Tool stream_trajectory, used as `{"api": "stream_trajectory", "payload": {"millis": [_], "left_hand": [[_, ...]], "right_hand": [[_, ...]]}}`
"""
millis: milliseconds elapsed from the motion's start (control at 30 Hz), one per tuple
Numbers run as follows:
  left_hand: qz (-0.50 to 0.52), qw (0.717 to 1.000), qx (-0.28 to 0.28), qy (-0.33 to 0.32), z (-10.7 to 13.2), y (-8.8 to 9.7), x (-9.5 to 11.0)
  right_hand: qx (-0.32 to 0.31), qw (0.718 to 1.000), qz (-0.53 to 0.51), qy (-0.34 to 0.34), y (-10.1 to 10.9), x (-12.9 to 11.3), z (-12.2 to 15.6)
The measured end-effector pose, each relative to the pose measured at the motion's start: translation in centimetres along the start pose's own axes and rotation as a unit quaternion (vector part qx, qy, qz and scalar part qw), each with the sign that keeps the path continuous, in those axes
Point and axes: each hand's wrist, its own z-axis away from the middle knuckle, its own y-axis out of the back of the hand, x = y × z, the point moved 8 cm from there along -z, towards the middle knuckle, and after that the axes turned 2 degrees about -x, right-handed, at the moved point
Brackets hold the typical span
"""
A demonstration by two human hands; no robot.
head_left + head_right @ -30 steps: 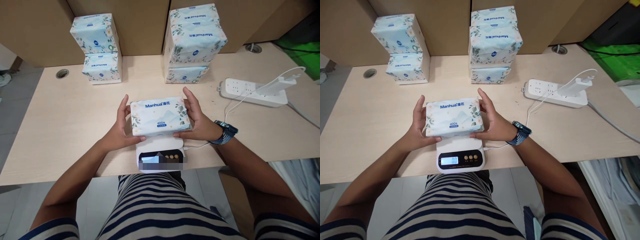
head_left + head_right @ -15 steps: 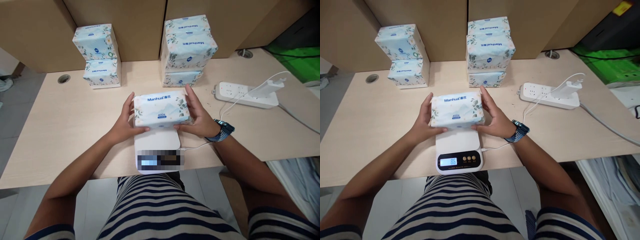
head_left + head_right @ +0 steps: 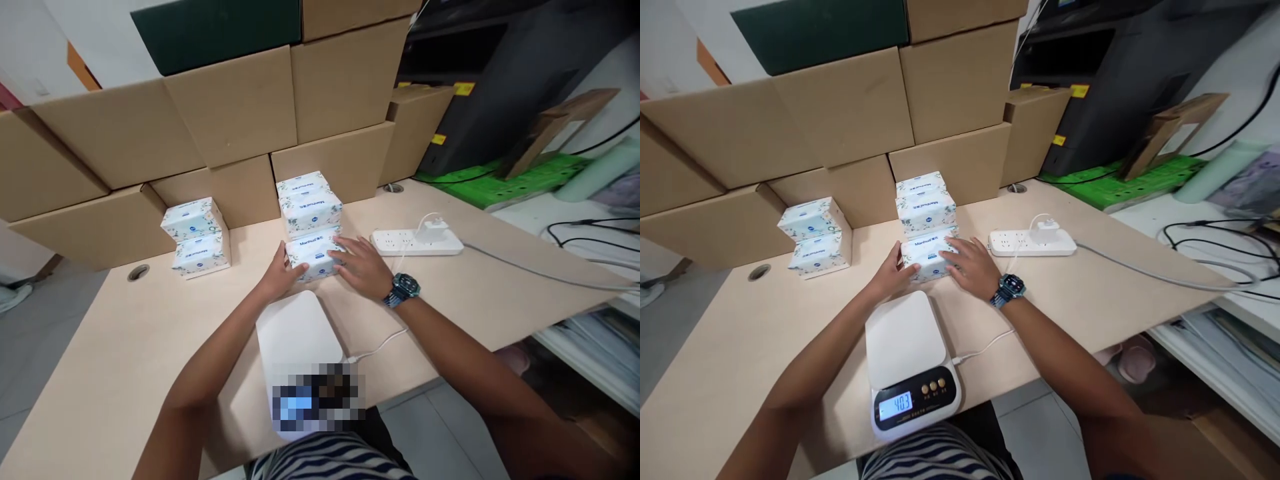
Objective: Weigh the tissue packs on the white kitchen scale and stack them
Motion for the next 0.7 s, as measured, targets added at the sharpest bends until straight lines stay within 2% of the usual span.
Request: {"api": "stream_trajectory", "payload": {"millis": [133,400,567,700], "left_hand": [[0.028,1.0,0.005,0.01,-0.5,0.3,-0.6],[0.065,0.998,-0.022,0.011,-1.6,-0.9,0.4],[0.095,0.993,0.011,0.071,-1.3,0.4,-0.6],[0.103,0.989,0.036,0.097,-1.3,1.1,-1.2]], "right_hand": [[-0.048,0.998,0.049,0.003,-0.3,-1.5,0.0],[-0.001,0.995,0.1,-0.016,-0.1,-1.4,-0.1],[-0.001,0.995,0.1,-0.029,-0.2,-0.8,0.0],[-0.02,0.998,0.056,-0.017,-0.7,-0.3,0.1]]}}
